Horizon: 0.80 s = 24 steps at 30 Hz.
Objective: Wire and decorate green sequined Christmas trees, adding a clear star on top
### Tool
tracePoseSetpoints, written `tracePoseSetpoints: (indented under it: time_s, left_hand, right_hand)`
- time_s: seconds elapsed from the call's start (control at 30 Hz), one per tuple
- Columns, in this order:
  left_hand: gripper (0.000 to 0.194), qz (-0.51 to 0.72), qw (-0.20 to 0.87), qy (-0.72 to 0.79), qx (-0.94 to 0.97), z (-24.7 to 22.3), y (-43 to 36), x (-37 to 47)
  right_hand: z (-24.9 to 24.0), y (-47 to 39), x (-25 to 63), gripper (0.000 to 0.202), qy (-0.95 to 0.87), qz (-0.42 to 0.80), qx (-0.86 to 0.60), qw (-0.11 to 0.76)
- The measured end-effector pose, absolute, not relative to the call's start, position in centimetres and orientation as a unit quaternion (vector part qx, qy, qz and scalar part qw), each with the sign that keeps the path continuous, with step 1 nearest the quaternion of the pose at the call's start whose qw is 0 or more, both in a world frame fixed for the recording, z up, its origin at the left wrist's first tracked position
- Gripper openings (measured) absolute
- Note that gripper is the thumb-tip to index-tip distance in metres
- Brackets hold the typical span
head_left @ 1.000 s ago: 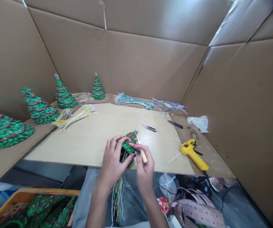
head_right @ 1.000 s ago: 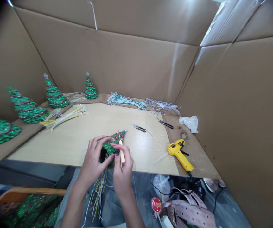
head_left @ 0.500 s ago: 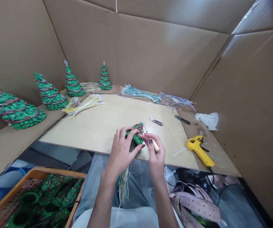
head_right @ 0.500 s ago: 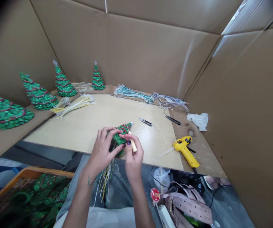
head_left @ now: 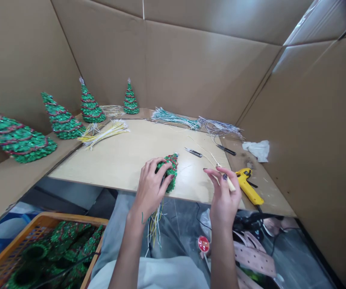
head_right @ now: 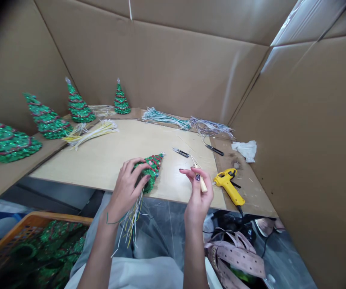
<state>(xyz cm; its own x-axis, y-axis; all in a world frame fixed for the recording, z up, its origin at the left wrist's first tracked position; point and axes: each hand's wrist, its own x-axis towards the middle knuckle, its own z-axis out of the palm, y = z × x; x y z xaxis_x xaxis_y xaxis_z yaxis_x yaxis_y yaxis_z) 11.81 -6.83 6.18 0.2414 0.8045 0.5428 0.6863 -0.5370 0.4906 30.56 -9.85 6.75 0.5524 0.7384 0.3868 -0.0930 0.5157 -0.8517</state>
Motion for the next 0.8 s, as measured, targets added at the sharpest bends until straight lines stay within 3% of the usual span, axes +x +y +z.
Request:
tracePoseSetpoints:
  time_s: [0.33, 0.5, 0.63, 0.8]
  left_hand:
    - [0.019, 0.401, 0.096, 0.475, 0.777, 5.7, -6.7, 11.9]
    - [0.018, 0.403, 0.097, 0.477, 0.775, 5.7, -6.7, 11.9]
    - [0.018, 0.408, 0.099, 0.475, 0.774, 5.8, -6.7, 11.9]
    - [0.018, 0.414, 0.097, 0.472, 0.772, 5.6, -6.5, 11.9]
  right_hand:
    - [6.9, -10.3, 32.2, 0.015, -0.37, 0.256, -0.434, 0.78]
    - [7.0, -11.1, 34.5, 0.029, -0.377, 0.244, -0.439, 0.778]
    - [6.8, -13.2, 36.7, 0.04, -0.375, 0.163, -0.467, 0.784]
    - [5.5, -17.4, 39.1, 0.028, -0.316, 0.024, -0.51, 0.799]
